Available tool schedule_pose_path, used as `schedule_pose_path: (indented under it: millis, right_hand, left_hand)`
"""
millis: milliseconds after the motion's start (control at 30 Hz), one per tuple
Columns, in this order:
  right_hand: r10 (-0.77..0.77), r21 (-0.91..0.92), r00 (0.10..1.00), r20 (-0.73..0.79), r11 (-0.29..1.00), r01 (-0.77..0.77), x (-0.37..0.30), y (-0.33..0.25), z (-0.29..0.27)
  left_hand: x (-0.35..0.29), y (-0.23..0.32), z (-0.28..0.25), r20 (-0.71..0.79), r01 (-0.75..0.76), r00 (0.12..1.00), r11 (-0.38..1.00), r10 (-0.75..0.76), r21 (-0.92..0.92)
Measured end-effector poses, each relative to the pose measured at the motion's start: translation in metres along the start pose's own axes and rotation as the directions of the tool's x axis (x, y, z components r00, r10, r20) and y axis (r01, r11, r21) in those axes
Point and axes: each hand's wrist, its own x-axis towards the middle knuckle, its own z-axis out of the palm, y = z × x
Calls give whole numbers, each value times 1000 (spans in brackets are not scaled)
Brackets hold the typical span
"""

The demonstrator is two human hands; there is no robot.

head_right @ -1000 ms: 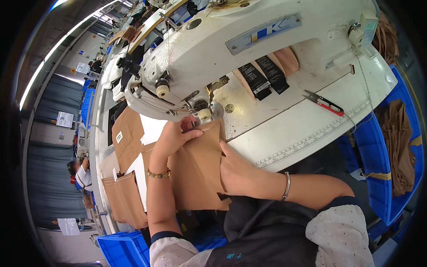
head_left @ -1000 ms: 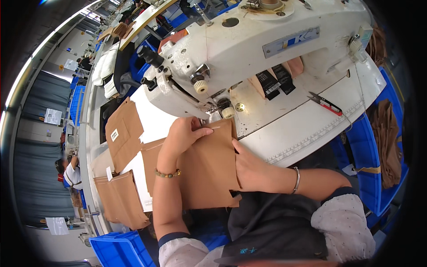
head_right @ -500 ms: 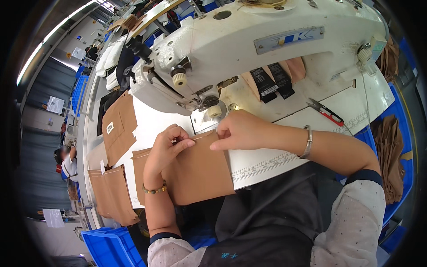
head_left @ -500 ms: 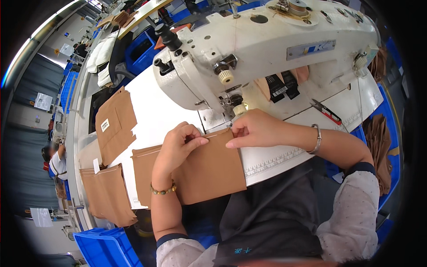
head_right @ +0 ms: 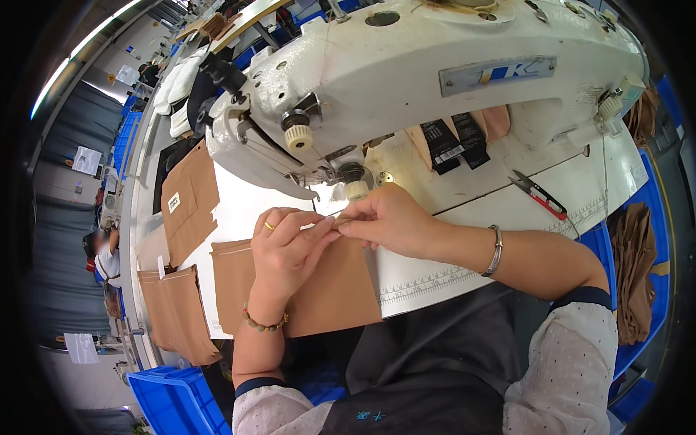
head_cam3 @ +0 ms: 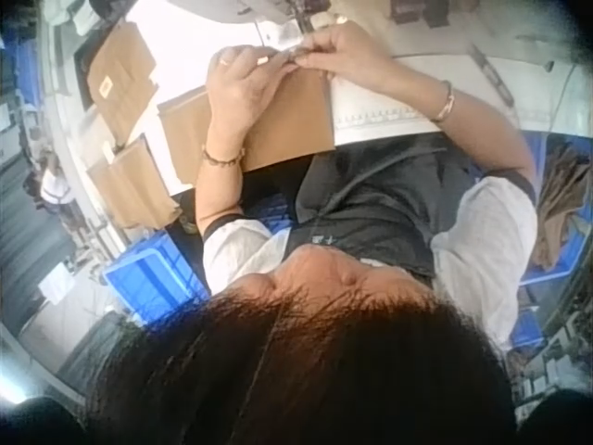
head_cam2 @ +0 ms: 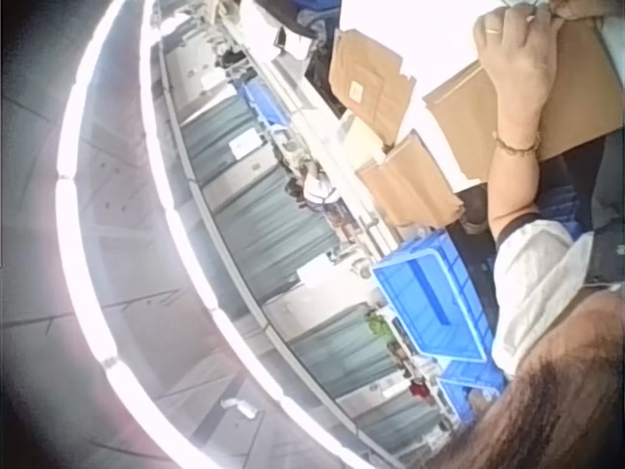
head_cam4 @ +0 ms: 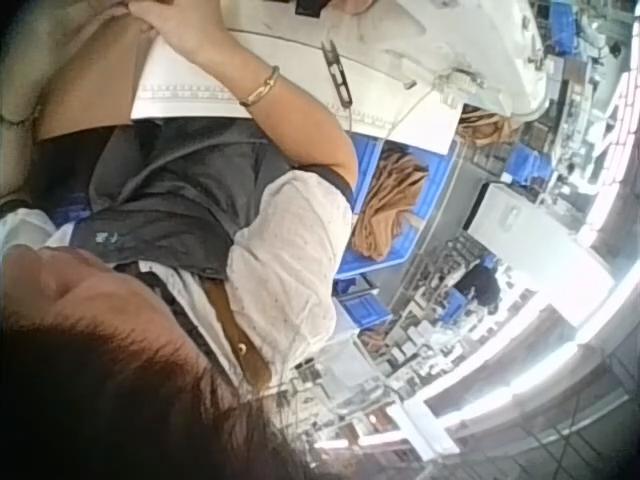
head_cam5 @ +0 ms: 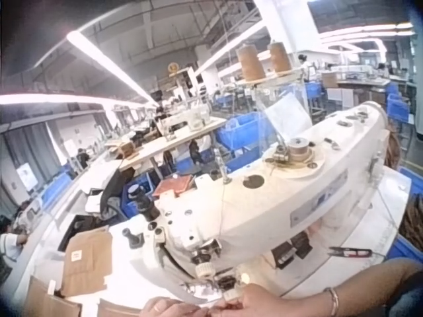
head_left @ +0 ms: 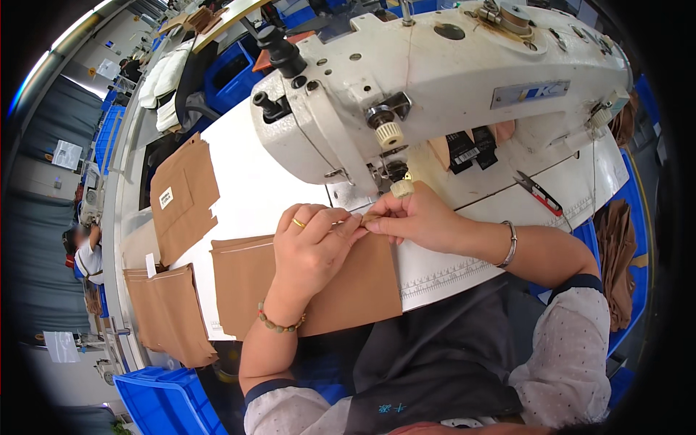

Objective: Sewing pieces of brown leather-like material together using an industrial sewing machine.

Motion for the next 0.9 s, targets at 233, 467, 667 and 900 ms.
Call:
schedule_pose_path:
  millis: [233,467,667,900]
  right_hand:
    - [-78,-93,997,0,993,78,-2,3,1]
    - [-195,-323,980,34,926,196,-4,4,1]
    - [-218,-339,974,67,913,228,-1,5,0]
    - [71,9,987,147,997,-73,0,-3,-9]
  left_hand:
    - [-5,-3,3,131,219,973,939,-190,-265]
    - [-7,-8,-1,502,681,730,435,-463,-589]
    - [-4,-5,-6,552,722,691,415,-466,-554]
    - [-3,-5,-6,523,648,760,511,-385,-565]
